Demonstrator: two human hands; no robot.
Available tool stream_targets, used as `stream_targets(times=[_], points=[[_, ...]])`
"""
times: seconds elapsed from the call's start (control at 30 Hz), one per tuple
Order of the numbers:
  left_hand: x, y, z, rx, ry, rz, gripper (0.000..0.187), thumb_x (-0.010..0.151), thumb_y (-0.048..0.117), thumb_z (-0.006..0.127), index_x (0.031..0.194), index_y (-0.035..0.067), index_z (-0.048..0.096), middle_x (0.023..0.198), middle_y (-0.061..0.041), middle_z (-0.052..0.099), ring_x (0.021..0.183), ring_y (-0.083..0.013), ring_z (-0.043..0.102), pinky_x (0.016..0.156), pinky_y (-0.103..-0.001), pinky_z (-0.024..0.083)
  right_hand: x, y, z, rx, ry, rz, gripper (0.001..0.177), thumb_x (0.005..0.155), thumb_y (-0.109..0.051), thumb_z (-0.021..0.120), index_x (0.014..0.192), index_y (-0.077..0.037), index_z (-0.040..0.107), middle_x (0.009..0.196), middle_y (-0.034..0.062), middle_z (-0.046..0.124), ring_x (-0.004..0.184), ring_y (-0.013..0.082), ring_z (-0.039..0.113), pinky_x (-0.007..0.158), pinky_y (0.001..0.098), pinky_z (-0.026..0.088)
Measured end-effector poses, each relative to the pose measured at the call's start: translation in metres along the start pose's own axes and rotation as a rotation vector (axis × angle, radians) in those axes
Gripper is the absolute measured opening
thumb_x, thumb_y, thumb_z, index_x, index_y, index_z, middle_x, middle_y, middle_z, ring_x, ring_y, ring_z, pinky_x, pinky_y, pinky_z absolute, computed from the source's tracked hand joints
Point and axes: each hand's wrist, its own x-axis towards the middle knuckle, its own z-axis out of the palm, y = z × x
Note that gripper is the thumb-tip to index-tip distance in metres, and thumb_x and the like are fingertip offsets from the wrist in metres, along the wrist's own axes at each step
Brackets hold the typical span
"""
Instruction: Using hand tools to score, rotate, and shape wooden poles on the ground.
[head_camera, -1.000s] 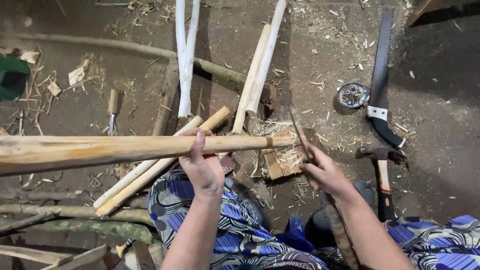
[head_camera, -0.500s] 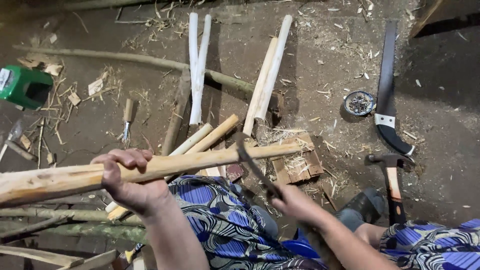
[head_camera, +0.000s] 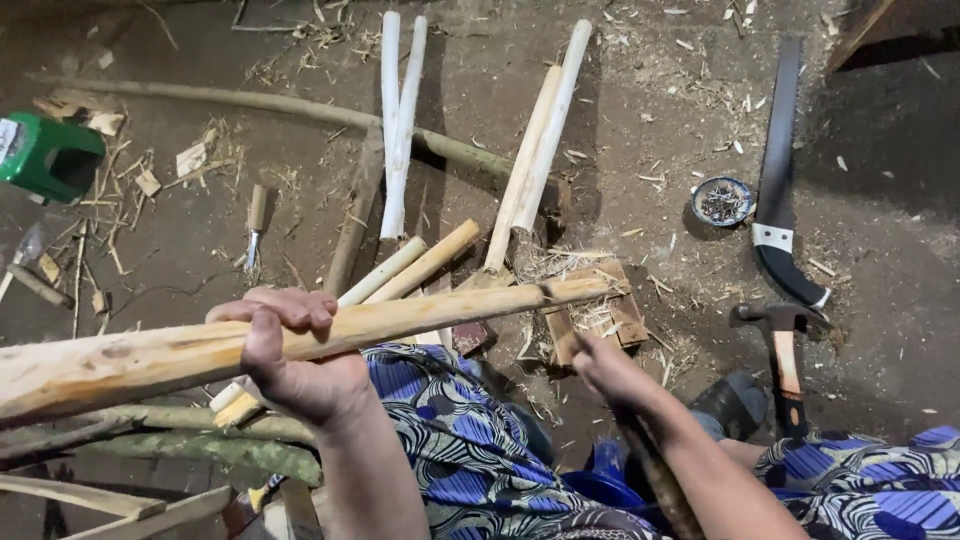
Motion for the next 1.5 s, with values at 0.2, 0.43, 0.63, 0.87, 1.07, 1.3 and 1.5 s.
stream_targets(times=[0.2,0.43,0.63,0.87,1.07,1.3,1.5], points=[[0.010,-0.007,0.014,0.002,-0.086,0.026,0.012,0.081,0.015,0.063,0.080,0.015,0.051,0.061,0.005,0.051,0.049,-0.0074,0.049,0.048,-0.019,0.046,0.001,0.017,0.025,0.600,-0.237,0.105,0.032,0.100,-0.018,0.037,0.085,0.004,0.054,0.074,0.0127,0.053,0.059,0.0136,0.040,0.049,0.0194,0.033],[0.011,-0.012,0.025,0.041,0.022,-0.013,0.014,0.079,0.017,0.059,0.085,0.013,0.047,0.062,0.004,0.047,0.051,-0.0075,0.045,0.051,-0.018,0.042,0.004,0.001,0.005,-0.378,-0.051,-0.163,0.010,0.092,-0.008,0.049,0.089,-0.007,0.059,0.076,0.0049,0.061,0.057,0.0115,0.050,0.053,0.0199,0.046],[0.007,-0.020,0.017,-0.008,-0.107,0.060,0.010,0.083,0.020,0.060,0.087,0.015,0.051,0.064,0.004,0.049,0.050,-0.0067,0.046,0.048,-0.016,0.041,0.021,0.015,-0.008,-0.294,0.081,-0.037,0.013,0.090,-0.009,0.041,0.087,-0.005,0.052,0.063,-0.0019,0.042,0.049,0.0103,0.032,0.041,0.0234,0.029],[-0.001,-0.058,0.025,0.104,0.118,-0.063,0.023,0.075,0.013,0.062,0.092,0.009,0.047,0.066,0.000,0.052,0.057,-0.0120,0.055,0.059,-0.023,0.051,-0.041,-0.036,0.027,-0.414,-0.148,-0.219,0.026,0.081,-0.005,0.044,0.102,-0.010,0.059,0.079,0.0043,0.064,0.058,0.0134,0.052,0.052,0.0248,0.045],[-0.002,-0.067,0.010,0.164,0.269,0.108,0.018,0.075,0.010,0.061,0.087,0.009,0.048,0.055,-0.006,0.044,0.044,-0.0163,0.048,0.051,-0.029,0.046,0.001,0.008,0.013,-0.402,-0.167,-0.365,0.012,0.088,-0.006,0.050,0.090,-0.004,0.061,0.081,0.0114,0.065,0.083,0.0267,0.063,0.080,0.0402,0.049],[-0.006,-0.059,0.008,0.131,0.176,0.125,0.016,0.076,0.011,0.062,0.083,0.012,0.048,0.054,-0.007,0.042,0.042,-0.0178,0.046,0.050,-0.031,0.045,-0.055,-0.017,0.039,-0.423,-0.151,-0.435,0.032,0.076,-0.011,0.057,0.108,-0.010,0.061,0.095,0.0125,0.071,0.096,0.0265,0.069,0.088,0.0385,0.051],[0.002,-0.064,-0.003,0.115,0.159,0.127,0.016,0.077,0.011,0.061,0.083,0.012,0.046,0.055,-0.007,0.043,0.043,-0.0184,0.047,0.051,-0.033,0.047,-0.024,-0.004,0.025,-0.482,-0.070,-0.375,0.027,0.079,-0.006,0.052,0.105,0.000,0.060,0.092,0.0226,0.068,0.095,0.0362,0.066,0.083,0.0472,0.050]])
